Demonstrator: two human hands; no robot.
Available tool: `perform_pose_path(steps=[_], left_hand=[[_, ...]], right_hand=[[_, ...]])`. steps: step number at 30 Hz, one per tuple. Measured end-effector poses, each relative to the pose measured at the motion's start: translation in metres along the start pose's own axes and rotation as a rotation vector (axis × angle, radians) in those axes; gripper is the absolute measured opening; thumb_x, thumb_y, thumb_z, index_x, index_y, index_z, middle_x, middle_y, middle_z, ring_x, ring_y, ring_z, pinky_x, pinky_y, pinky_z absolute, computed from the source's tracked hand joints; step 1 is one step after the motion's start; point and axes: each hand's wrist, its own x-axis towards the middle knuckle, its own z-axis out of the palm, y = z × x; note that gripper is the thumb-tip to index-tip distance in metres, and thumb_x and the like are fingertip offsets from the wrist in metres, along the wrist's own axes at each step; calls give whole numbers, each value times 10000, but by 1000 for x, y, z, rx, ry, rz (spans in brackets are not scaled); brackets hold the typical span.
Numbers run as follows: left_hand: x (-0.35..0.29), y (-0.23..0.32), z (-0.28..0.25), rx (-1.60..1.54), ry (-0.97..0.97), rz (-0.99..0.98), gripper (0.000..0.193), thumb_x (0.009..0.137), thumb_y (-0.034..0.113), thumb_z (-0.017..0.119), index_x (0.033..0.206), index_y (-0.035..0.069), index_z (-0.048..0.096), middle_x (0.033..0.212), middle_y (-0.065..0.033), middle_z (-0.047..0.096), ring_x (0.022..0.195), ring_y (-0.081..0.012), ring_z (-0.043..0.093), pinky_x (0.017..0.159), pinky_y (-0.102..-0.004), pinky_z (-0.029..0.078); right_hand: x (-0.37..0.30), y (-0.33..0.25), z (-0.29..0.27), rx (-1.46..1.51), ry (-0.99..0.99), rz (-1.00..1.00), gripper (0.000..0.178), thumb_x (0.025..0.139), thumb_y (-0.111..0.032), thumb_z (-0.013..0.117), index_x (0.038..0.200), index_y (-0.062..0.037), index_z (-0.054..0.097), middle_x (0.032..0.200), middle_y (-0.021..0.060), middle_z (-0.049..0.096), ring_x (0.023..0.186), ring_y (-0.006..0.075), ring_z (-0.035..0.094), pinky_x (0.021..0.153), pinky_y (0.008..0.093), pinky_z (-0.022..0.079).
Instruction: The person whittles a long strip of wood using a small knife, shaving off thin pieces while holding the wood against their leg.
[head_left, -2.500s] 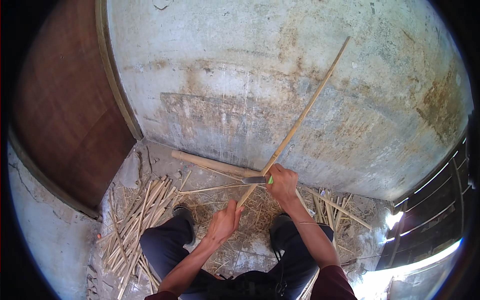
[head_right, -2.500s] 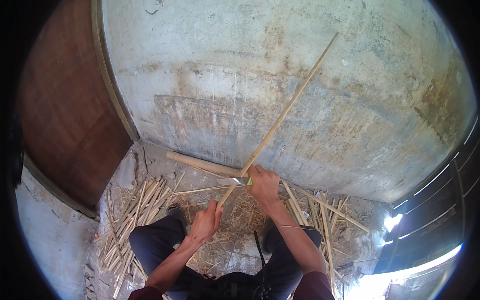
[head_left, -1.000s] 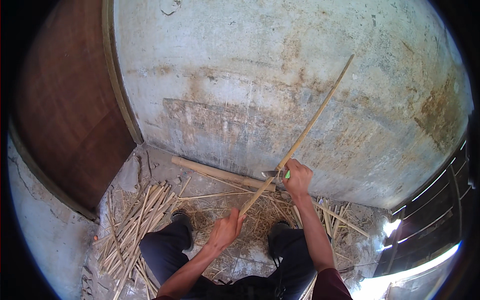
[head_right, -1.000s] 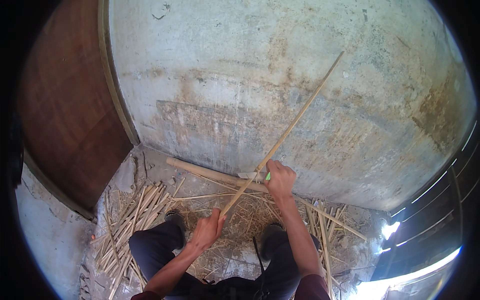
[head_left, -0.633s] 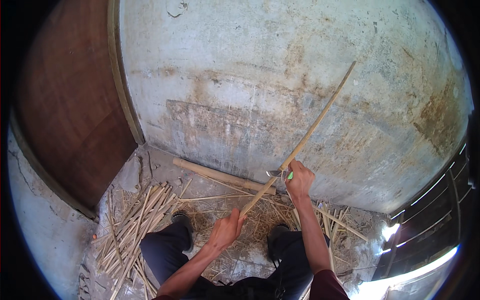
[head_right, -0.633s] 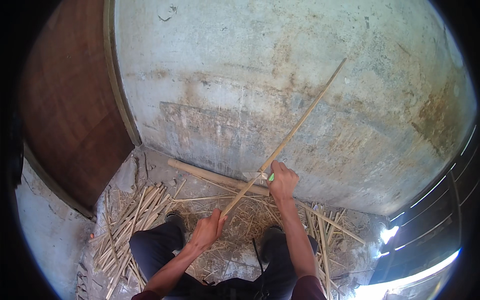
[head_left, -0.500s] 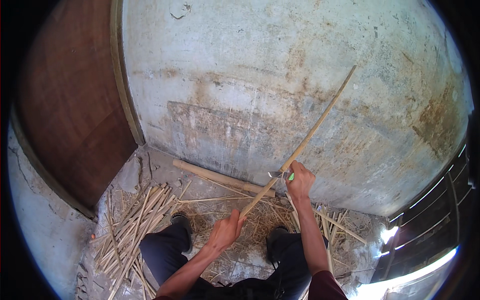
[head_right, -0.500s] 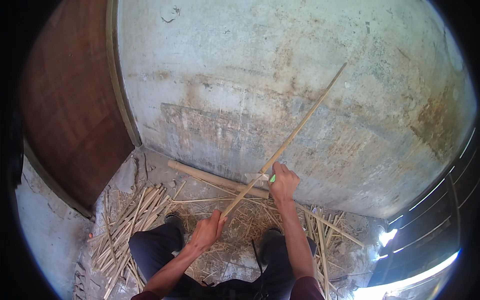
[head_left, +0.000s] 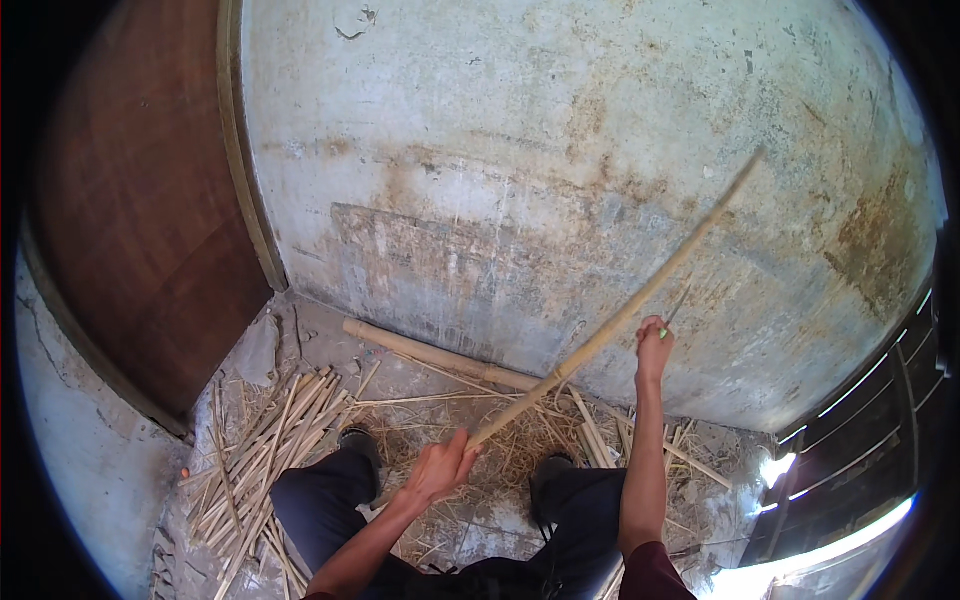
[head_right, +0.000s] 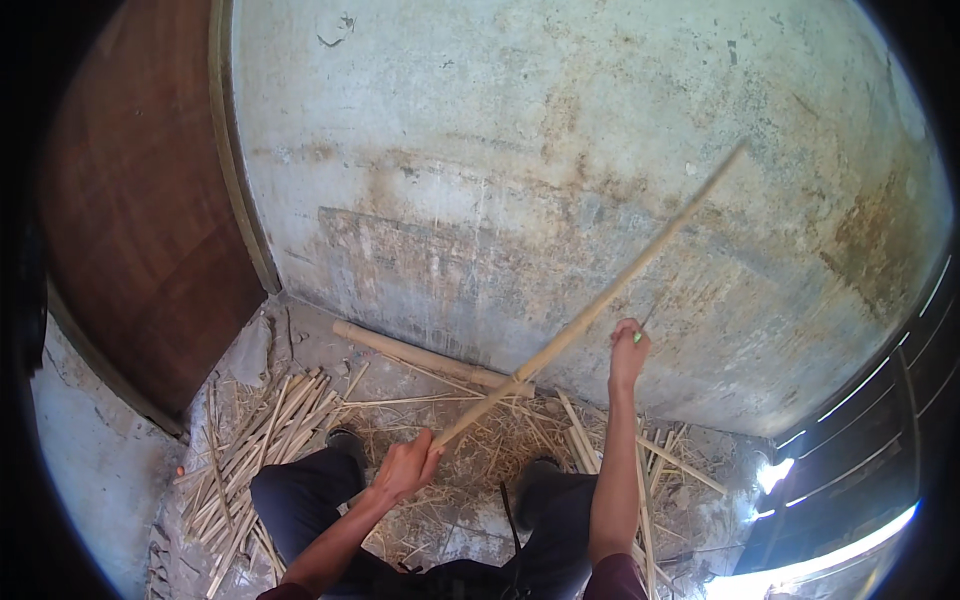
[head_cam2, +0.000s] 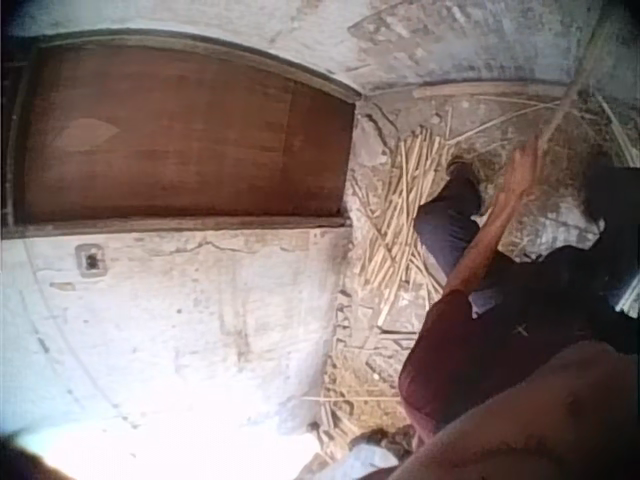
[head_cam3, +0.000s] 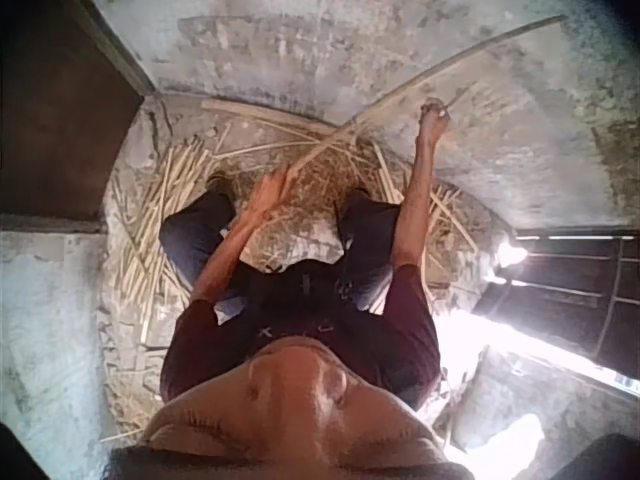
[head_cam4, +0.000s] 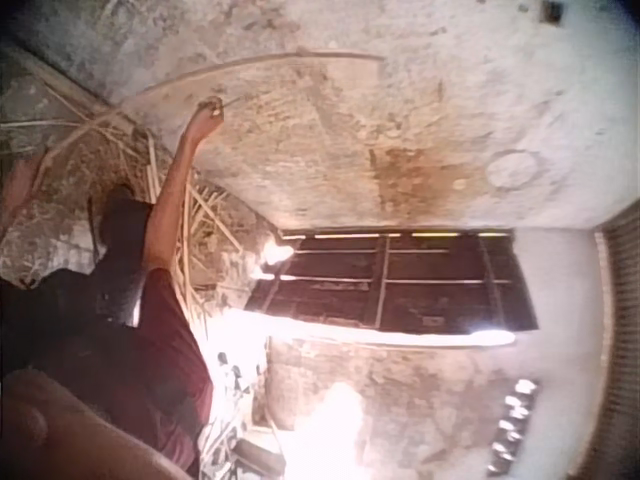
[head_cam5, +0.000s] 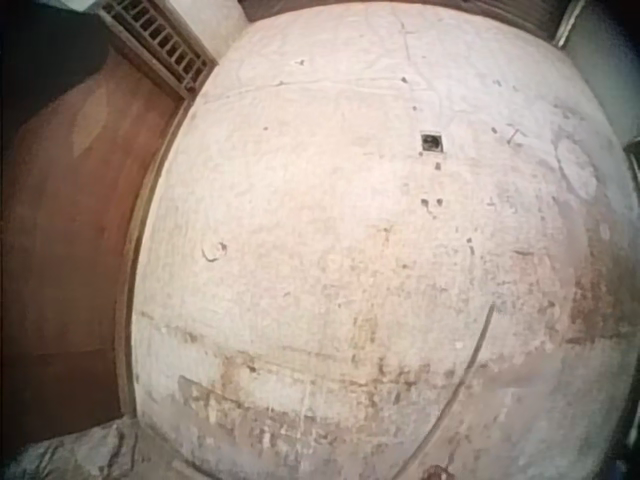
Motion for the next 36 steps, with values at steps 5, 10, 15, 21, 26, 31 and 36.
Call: perform_pose_path(steps=[5,10,15,21,26,31,36], left_hand=[[0,-6,-12,-116,126,-75,264,1040,252,658,1081,29,522,722,-248,667,669,-493,680,573,-553,521],[3,-19,0,-46,164,-32,286,1029,235,685,1105,20,512,682,-231,631,643,-481,661,570,-515,498],[3,-21,8,-42,152,-31,287,1038,270,665,1053,34,502,736,-260,660,712,-502,676,603,-561,515],[9,-21,5,-55,114,-101,307,1060,302,626,1038,33,479,755,-273,658,738,-521,666,628,-575,513],[19,-23,-26,-85,-269,-257,415,1034,354,662,1220,11,520,974,-298,726,954,-511,713,821,-573,556],[19,-28,-33,-149,-157,-160,583,1023,331,687,1468,43,443,1342,-281,651,1275,-443,640,1073,-488,513],[34,-27,-23,-450,51,-9,538,1022,166,709,1484,50,460,1320,-199,645,1213,-308,686,1023,-408,541]], right_hand=[[-59,-61,37,532,-445,319,362,1085,-234,456,1315,-16,630,949,67,719,481,30,293,455,223,236],[-89,-85,57,580,-504,328,509,1117,-388,484,1429,3,582,1129,140,751,480,22,270,461,211,233],[-95,-82,63,514,-568,157,568,1135,-434,454,1478,10,542,1322,211,708,487,19,244,481,208,249],[-97,-77,64,491,-484,172,390,1072,-302,635,1306,9,639,1134,137,758,510,9,292,488,210,243],[-111,-84,75,312,-441,161,241,963,-156,803,1138,-20,707,816,-39,711,571,-5,378,517,225,258],[-150,-54,102,102,-443,173,201,971,-178,791,1087,-21,741,847,-42,722,702,20,506,618,248,368],[-202,-45,127,88,-538,111,228,988,-180,769,1121,2,737,905,23,767,834,58,657,721,259,495]])
